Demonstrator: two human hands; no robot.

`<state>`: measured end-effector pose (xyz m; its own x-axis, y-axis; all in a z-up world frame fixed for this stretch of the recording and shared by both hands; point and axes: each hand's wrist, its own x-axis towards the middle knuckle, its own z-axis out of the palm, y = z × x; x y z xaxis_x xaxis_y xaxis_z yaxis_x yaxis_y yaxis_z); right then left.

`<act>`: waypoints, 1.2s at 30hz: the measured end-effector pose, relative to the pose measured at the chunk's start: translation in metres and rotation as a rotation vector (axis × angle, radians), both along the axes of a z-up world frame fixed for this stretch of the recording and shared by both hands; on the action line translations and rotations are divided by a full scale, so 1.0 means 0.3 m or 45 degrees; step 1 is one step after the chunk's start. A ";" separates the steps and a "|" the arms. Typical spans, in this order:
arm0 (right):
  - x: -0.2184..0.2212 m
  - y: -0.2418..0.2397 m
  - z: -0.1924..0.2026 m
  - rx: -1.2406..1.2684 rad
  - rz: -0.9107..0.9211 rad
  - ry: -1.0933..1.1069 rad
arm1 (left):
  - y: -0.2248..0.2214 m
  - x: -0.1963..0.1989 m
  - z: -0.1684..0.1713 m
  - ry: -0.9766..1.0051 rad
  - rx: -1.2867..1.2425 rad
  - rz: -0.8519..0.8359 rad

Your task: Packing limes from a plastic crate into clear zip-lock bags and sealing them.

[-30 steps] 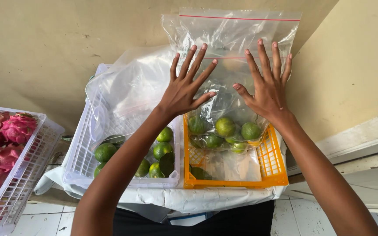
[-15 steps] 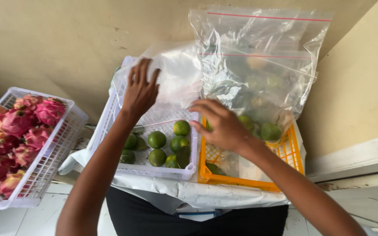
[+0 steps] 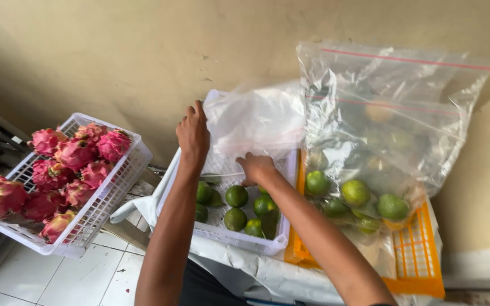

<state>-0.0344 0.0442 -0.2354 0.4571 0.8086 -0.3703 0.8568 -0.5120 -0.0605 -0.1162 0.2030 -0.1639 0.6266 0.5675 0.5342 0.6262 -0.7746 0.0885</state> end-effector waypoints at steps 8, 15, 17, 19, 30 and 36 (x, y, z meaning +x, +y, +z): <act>-0.146 -0.060 0.293 0.115 -0.184 0.151 | -0.135 -0.080 0.223 -0.686 -0.591 -0.428; -0.253 -0.106 0.462 1.053 0.006 0.015 | -0.128 -0.074 0.206 -1.784 -1.085 -0.923; -0.220 -0.081 0.403 1.183 0.057 -0.027 | -0.110 -0.061 0.189 -1.875 -1.215 -0.992; -0.122 -0.031 0.246 1.402 0.101 -0.332 | -0.132 -0.064 0.199 -1.824 -1.283 -0.973; -0.040 -0.070 0.312 2.198 -0.908 1.464 | -0.226 -0.057 0.166 -0.803 -0.234 -0.914; -0.070 -0.122 0.370 2.137 -0.792 1.094 | -0.220 -0.017 0.085 -0.315 -0.270 -0.944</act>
